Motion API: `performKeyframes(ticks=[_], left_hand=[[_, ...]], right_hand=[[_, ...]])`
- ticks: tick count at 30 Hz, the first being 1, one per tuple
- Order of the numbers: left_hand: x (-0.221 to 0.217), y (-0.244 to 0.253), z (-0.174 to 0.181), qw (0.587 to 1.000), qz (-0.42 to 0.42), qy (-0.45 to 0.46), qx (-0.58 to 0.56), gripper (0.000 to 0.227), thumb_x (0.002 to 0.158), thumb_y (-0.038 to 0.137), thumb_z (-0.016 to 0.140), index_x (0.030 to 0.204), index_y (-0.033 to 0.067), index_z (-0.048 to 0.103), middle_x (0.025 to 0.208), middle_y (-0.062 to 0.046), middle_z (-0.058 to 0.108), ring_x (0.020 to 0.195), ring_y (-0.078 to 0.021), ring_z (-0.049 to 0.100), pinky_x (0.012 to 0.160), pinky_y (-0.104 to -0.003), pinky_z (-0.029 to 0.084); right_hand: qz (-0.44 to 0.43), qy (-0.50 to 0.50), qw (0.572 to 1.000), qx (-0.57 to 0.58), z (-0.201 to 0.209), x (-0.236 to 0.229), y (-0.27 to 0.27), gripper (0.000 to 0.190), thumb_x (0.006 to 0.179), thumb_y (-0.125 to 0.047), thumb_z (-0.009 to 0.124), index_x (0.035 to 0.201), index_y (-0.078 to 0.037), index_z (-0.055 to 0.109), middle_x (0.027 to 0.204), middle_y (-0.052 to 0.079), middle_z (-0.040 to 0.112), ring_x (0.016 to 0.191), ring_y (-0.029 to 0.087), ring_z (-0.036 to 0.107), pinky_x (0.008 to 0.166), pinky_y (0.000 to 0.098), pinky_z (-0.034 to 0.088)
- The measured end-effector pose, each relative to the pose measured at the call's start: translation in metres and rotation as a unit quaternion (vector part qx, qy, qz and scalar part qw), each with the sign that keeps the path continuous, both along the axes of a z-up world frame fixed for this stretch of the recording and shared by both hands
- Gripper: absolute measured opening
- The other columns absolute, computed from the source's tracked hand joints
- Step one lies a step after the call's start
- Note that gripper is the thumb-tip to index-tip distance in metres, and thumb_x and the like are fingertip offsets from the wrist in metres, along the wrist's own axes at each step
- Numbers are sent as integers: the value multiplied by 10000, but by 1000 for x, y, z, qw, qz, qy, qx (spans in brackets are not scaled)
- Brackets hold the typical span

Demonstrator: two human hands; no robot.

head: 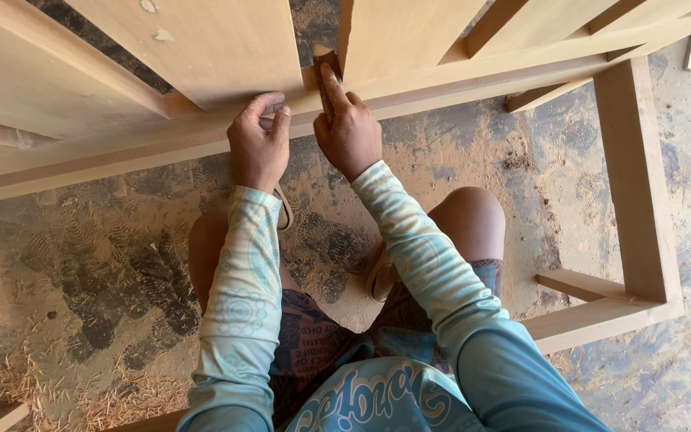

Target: The person sits on the floor and uses a sanding block to smooth the surface of a wooden furniture piece. They repeatedly rub the sanding block along the edges and flat surfaces of the wood.

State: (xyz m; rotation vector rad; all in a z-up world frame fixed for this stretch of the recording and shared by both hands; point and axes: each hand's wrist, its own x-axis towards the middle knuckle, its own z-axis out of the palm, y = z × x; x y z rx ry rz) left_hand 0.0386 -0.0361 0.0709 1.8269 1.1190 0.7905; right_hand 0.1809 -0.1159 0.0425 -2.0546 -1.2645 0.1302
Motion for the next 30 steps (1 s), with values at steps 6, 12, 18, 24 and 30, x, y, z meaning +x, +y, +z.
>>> performKeyframes(ticks=[6, 12, 18, 24, 30], left_hand=[[8, -2, 1, 999, -12, -33, -4, 266, 962, 158, 681, 1183, 19, 732, 1063, -122, 787, 830, -180, 764, 735, -331, 624], [3, 1, -1, 1000, -3, -15, -1, 256, 966, 163, 679, 1174, 28, 741, 1023, -119, 796, 827, -188, 759, 738, -336, 609], [1, -6, -5, 999, -6, -26, 22, 254, 977, 160, 681, 1177, 12, 731, 1067, -135, 784, 836, -207, 776, 764, -343, 611], [11, 1, -5, 1000, -10, -12, -13, 279, 952, 162, 685, 1175, 1, 729, 1039, -133, 784, 851, -227, 774, 736, -354, 612], [11, -4, -13, 1000, -11, -5, 14, 251, 989, 135, 646, 1186, 3, 729, 1098, -136, 778, 833, -213, 766, 736, -338, 623]], right_hand=[[36, -7, 996, 80, 2, 2, 25, 673, 779, -114, 715, 1440, -103, 589, 806, 201, 743, 650, 339, 734, 623, 457, 614], [24, -25, 999, -2, 11, -6, 19, 693, 769, -63, 651, 1458, -108, 588, 744, 212, 711, 597, 342, 722, 614, 487, 607], [26, -22, 999, 3, 5, -8, 14, 697, 744, -81, 663, 1437, -106, 599, 712, 197, 719, 553, 317, 715, 574, 477, 620], [24, -46, 999, -3, 18, 0, 22, 713, 730, -53, 638, 1438, -133, 616, 730, 194, 725, 576, 307, 731, 634, 471, 635], [-8, -26, 999, -29, 16, -7, 25, 710, 712, -108, 706, 1415, -138, 611, 697, 177, 733, 548, 319, 720, 554, 477, 619]])
